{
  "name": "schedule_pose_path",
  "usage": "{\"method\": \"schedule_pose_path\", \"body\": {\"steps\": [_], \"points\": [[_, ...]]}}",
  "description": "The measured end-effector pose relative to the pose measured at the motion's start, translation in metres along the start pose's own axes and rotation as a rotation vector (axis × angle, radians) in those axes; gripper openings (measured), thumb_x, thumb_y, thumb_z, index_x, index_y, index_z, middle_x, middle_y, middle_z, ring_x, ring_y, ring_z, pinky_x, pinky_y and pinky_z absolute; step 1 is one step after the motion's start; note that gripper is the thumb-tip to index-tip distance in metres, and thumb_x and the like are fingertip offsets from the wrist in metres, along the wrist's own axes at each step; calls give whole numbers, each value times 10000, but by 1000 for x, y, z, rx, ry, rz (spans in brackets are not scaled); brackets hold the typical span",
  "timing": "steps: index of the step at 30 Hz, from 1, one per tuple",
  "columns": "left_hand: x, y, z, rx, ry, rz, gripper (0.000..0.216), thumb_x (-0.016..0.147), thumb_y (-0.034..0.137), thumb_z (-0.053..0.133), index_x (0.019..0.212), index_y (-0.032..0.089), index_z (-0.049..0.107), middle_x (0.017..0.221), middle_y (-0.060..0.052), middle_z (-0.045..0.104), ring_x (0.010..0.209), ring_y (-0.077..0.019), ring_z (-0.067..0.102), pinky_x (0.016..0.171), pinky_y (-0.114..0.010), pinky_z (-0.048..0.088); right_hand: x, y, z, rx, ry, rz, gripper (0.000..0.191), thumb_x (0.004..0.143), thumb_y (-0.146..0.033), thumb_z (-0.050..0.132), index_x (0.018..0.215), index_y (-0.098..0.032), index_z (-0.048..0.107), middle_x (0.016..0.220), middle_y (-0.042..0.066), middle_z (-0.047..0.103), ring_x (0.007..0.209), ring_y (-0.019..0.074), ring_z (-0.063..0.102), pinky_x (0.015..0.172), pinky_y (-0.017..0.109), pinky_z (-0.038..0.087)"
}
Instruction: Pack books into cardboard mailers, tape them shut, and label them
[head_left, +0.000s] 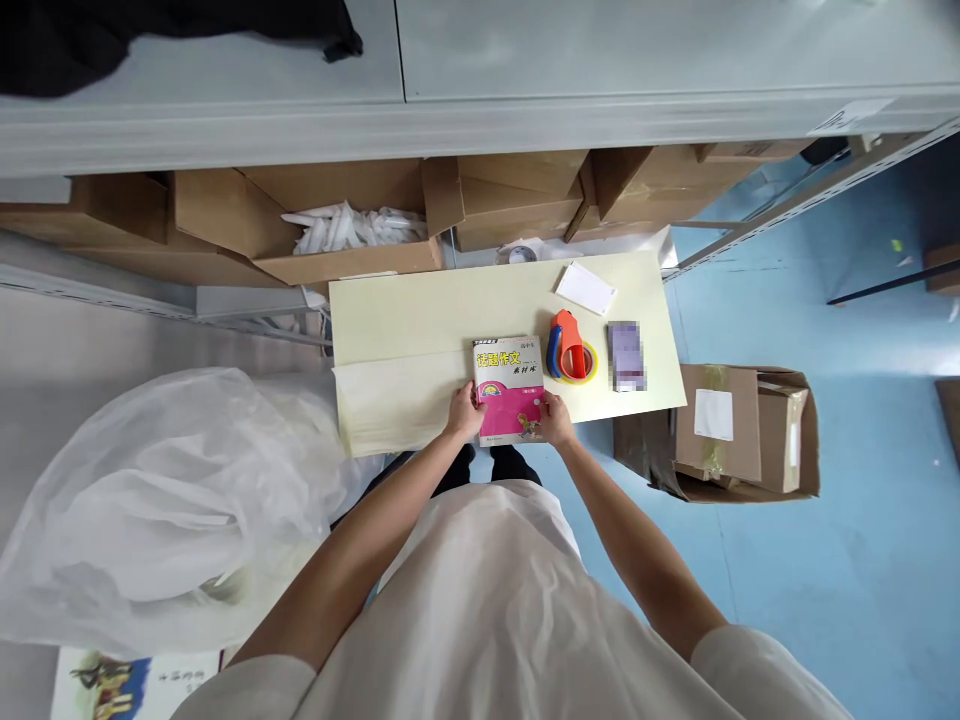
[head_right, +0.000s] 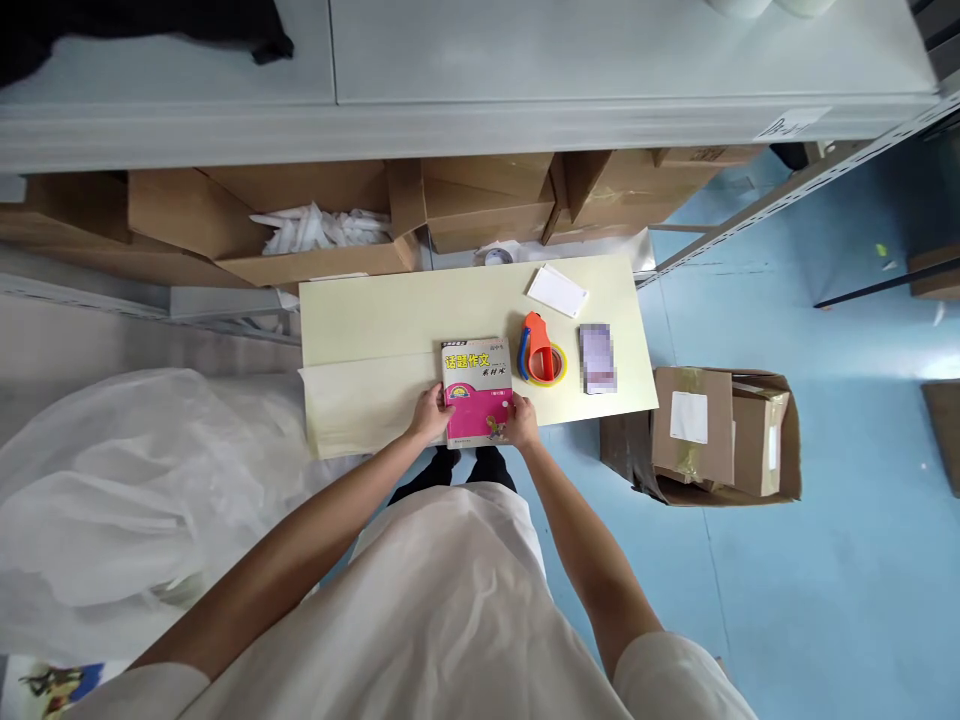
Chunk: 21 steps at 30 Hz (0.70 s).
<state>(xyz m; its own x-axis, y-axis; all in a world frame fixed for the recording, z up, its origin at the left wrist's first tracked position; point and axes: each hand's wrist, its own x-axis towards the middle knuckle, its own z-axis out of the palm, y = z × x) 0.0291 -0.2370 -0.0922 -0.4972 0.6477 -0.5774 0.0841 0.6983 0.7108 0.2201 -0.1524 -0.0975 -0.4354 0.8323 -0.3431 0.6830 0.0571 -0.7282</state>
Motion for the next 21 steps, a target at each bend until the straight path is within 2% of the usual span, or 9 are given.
{"method": "schedule_pose_path", "body": {"steps": [3, 5, 7, 9, 15, 17, 19, 21], "points": [[-7, -3, 5, 118, 74, 56, 648, 698, 59, 673, 1315, 144, 495, 1297, -164, 466, 1219, -282, 493, 1065, -413, 379, -3, 1, 10, -59, 118, 65, 391, 789, -286, 491, 1163, -193, 560, 1231, 148, 510, 1239, 327, 434, 1037, 560, 356], [-15, -5, 10, 244, 88, 163, 717, 702, 66, 664, 1375, 154, 431, 1307, -161, 434, 1255, -294, 447, 1079, -425, 358, -6, -1, 15, -54, 147, 67, 481, 738, -289, 563, 1211, -208, 534, 1299, 134, 447, 1271, 322, 399, 1057, 542, 350], [-22, -8, 16, 333, 77, 239, 755, 717, 89, 654, 1414, 171, 375, 1277, -152, 449, 1232, -295, 458, 1060, -436, 374, -6, -5, 16, 23, 122, 72, 532, 697, -285, 607, 1218, -218, 529, 1274, 118, 457, 1218, 302, 453, 1021, 503, 408], [-26, -11, 21, 364, 67, 239, 765, 727, 116, 654, 1423, 202, 351, 1249, -139, 474, 1224, -297, 458, 1044, -447, 385, -3, -8, 14, 135, 106, 123, 571, 668, -275, 627, 1227, -218, 524, 1242, 116, 479, 1137, 280, 517, 958, 464, 468], [-27, -16, 25, 385, 82, 234, 784, 722, 137, 667, 1433, 213, 347, 1269, -135, 431, 1240, -299, 440, 1063, -450, 371, 12, -22, -2, 529, 43, 429, 803, 605, -250, 642, 1357, -229, 362, 1182, 111, 582, 913, 215, 631, 747, 371, 560], [-29, -17, 26, 378, 110, 234, 770, 726, 130, 653, 1429, 229, 356, 1301, -127, 400, 1257, -304, 423, 1073, -472, 357, 16, -27, -8, 591, -5, 487, 726, 582, -237, 654, 1276, -213, 441, 1076, 88, 645, 846, 212, 650, 709, 361, 561], [-32, -19, 29, 376, 137, 228, 743, 738, 130, 631, 1420, 257, 366, 1332, -117, 379, 1264, -308, 413, 1071, -491, 354, 19, -32, -12, 595, -71, 493, 534, 566, -233, 666, 1088, -190, 564, 942, 66, 685, 786, 218, 659, 688, 361, 555], [-34, -19, 32, 370, 149, 225, 718, 751, 130, 609, 1415, 267, 372, 1341, -117, 383, 1263, -306, 413, 1072, -490, 351, 20, -35, -15, 590, -123, 475, 365, 556, -230, 669, 912, -177, 610, 833, 54, 694, 741, 222, 659, 670, 360, 549]]}}
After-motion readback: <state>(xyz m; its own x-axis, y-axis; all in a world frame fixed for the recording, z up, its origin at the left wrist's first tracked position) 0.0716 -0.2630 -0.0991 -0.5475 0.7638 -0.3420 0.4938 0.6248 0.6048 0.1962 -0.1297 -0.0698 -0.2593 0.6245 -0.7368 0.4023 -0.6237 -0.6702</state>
